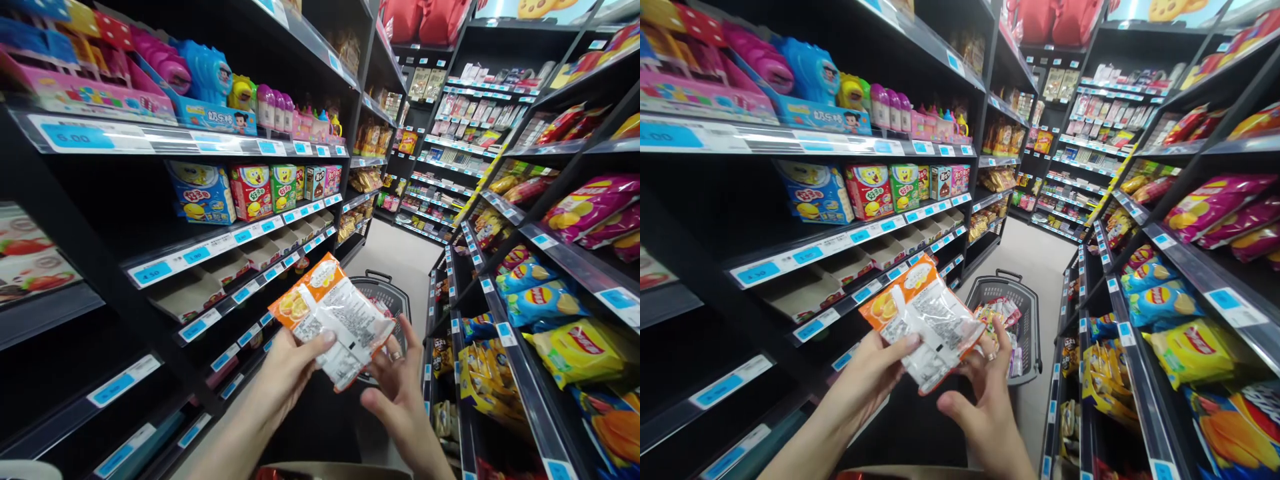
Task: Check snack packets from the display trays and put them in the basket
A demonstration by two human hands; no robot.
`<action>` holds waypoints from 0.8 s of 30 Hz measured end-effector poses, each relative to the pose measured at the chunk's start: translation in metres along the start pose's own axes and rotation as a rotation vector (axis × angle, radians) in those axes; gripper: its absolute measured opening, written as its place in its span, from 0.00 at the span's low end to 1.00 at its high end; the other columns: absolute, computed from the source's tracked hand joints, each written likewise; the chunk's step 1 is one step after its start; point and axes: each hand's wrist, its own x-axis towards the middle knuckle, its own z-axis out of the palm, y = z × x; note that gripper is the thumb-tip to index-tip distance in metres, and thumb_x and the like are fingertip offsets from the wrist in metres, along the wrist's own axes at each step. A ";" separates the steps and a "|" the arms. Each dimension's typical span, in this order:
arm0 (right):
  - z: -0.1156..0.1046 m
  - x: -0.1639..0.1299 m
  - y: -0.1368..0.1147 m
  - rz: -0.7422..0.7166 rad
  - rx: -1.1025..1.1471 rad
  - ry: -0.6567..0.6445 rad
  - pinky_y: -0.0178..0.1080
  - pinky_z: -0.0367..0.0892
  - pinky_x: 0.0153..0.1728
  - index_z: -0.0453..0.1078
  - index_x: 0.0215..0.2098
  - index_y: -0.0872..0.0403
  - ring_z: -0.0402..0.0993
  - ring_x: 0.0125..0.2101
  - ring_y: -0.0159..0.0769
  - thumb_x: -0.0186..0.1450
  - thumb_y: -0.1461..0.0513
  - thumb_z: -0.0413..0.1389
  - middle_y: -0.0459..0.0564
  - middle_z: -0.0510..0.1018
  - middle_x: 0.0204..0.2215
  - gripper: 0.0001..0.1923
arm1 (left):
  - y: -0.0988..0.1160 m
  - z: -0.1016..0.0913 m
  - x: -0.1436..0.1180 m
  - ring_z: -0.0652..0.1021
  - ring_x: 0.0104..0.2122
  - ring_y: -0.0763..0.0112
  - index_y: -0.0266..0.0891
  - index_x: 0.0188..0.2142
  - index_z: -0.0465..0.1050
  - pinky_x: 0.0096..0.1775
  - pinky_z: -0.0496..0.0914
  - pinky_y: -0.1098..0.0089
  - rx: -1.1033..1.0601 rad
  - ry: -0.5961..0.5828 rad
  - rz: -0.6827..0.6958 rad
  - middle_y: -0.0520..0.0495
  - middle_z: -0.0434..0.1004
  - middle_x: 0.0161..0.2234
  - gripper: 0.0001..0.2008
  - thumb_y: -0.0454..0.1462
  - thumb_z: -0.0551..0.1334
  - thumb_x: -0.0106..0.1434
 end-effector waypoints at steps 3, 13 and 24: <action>0.007 -0.002 0.015 -0.016 -0.121 0.149 0.45 0.77 0.40 0.43 0.65 0.42 0.77 0.46 0.45 0.58 0.59 0.66 0.55 0.73 0.53 0.46 | -0.004 0.004 -0.004 0.81 0.42 0.51 0.33 0.51 0.72 0.34 0.76 0.67 0.045 -0.097 -0.044 0.36 0.81 0.44 0.28 0.43 0.72 0.52; -0.021 0.008 -0.011 -0.081 -0.176 0.062 0.41 0.76 0.42 0.57 0.60 0.39 0.80 0.42 0.39 0.60 0.63 0.64 0.47 0.81 0.45 0.34 | 0.020 -0.021 -0.002 0.81 0.42 0.56 0.48 0.64 0.53 0.41 0.75 0.64 0.156 -0.296 0.087 0.42 0.78 0.49 0.43 0.34 0.71 0.53; -0.053 -0.002 -0.030 -0.052 -0.350 -0.015 0.34 0.77 0.28 0.75 0.51 0.44 0.81 0.35 0.40 0.53 0.60 0.70 0.52 0.81 0.45 0.27 | 0.010 -0.019 0.004 0.81 0.34 0.67 0.47 0.33 0.84 0.36 0.72 0.75 0.541 -0.201 0.318 0.50 0.85 0.33 0.12 0.30 0.72 0.49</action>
